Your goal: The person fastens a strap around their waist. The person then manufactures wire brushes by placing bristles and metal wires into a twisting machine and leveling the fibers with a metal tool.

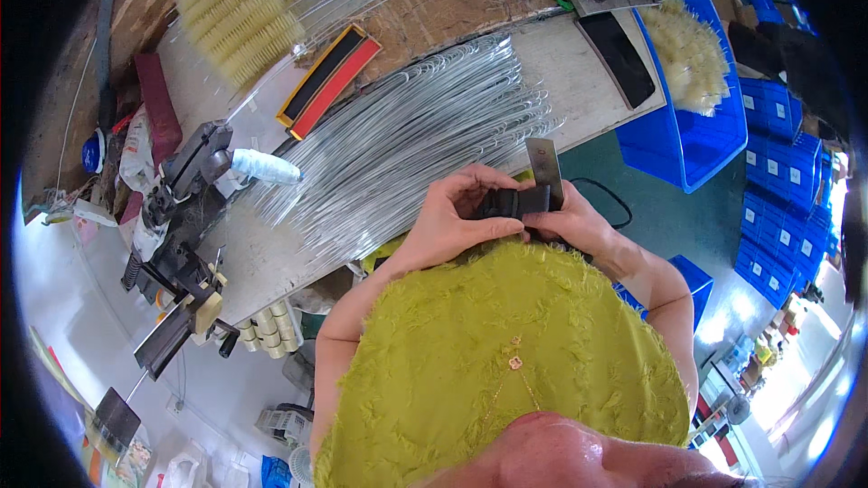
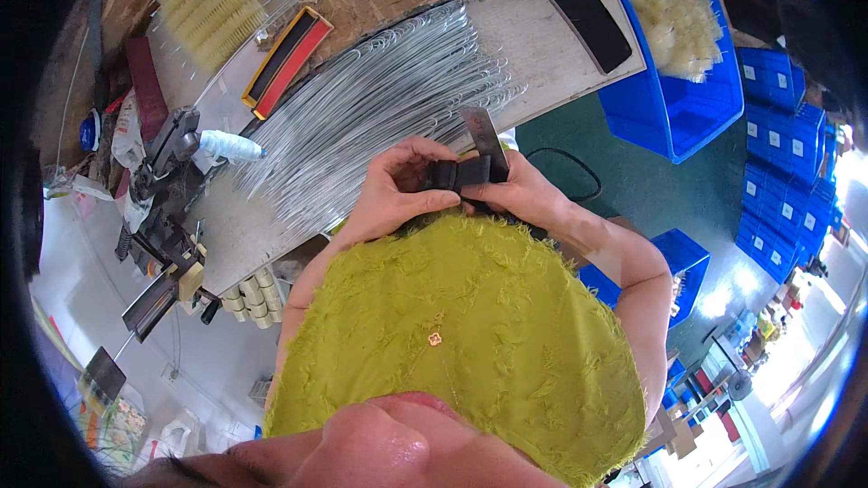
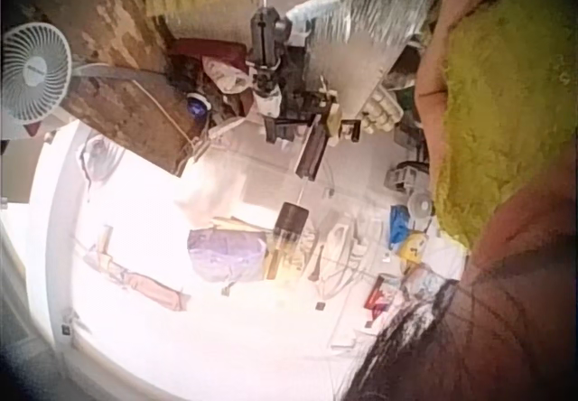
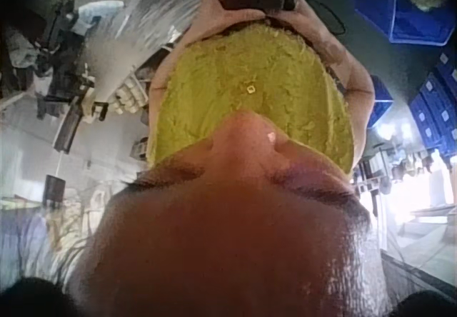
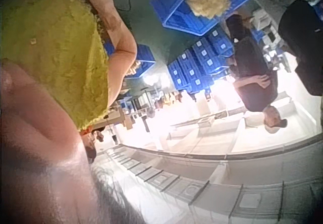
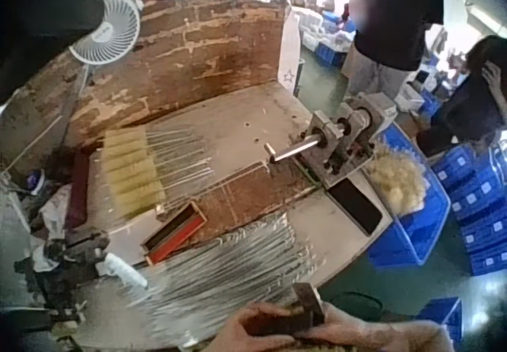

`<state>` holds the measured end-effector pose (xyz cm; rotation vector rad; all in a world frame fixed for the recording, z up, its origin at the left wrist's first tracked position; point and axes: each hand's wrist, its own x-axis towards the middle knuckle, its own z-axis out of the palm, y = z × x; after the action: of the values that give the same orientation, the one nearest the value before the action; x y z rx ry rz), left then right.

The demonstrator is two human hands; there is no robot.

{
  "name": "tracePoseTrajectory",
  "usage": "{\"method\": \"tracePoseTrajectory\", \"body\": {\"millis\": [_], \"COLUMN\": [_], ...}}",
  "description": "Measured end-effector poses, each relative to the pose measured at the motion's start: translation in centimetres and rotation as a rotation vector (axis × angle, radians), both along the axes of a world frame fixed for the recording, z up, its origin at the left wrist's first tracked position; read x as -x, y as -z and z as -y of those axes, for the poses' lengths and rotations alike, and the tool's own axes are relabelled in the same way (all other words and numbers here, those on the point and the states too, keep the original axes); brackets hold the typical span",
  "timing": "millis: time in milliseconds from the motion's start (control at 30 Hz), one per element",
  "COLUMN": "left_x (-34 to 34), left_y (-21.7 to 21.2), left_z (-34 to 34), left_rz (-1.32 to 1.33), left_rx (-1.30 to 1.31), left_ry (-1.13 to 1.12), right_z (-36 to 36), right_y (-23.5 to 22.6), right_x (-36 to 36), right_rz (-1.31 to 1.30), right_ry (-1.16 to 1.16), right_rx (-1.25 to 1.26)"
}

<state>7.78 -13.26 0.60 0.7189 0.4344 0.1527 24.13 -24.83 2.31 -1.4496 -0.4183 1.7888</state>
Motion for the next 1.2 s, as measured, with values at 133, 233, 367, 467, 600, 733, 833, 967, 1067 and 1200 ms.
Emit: {"method": "tracePoseTrajectory", "body": {"millis": [133, 233, 367, 467, 600, 733, 833, 967, 1067, 1200], "left_x": [-0.3, -0.4, -0.6, -0.6, -0.7, -1.2, -0.5, -0.7, -1.3, -2.3], "left_y": [0.3, 0.1, -0.6, -1.1, -1.4, -0.9, 0.1, -1.1, -0.3, -0.2], "left_z": [0.3, 0.5, -0.3, -0.6, -0.8, -1.4, -1.4, -1.6, -2.0, -2.4], "left_rz": [-0.035, -0.15, -0.148, -0.29, -0.253, -0.186, -0.258, -0.397, -0.361, -0.411], "left_rx": [-0.058, -0.265, -0.238, -0.472, -0.482, -0.623, -0.45, -0.205, -0.007, -0.003], "left_ry": [-0.049, -0.014, 0.055, 0.105, 0.09, 0.143, 0.264, 0.143, 0.056, 0.052], "right_z": [-0.2, -0.4, -0.4, -0.8, -0.8, -0.8, -0.1, 2.5, 5.4, 7.4], "right_y": [-1.0, -1.4, -2.1, -3.2, -5.5, -5.7, -4.6, -5.9, -5.5, -2.8], "right_x": [-0.2, -0.2, -1.6, -4.1, -5.5, -5.3, -6.6, -11.1, -13.8, -12.5], "right_rz": [-0.019, 0.043, 0.094, 0.315, -0.03, -0.322, -0.175, 0.165, 0.63, 0.962], "right_ry": [0.045, 0.075, 0.021, -0.264, -0.057, 0.308, 0.271, 0.183, -0.12, -0.357], "right_rx": [0.021, 0.043, 0.0, -0.082, 0.162, 0.142, 0.09, -0.016, -0.217, -0.239]}}
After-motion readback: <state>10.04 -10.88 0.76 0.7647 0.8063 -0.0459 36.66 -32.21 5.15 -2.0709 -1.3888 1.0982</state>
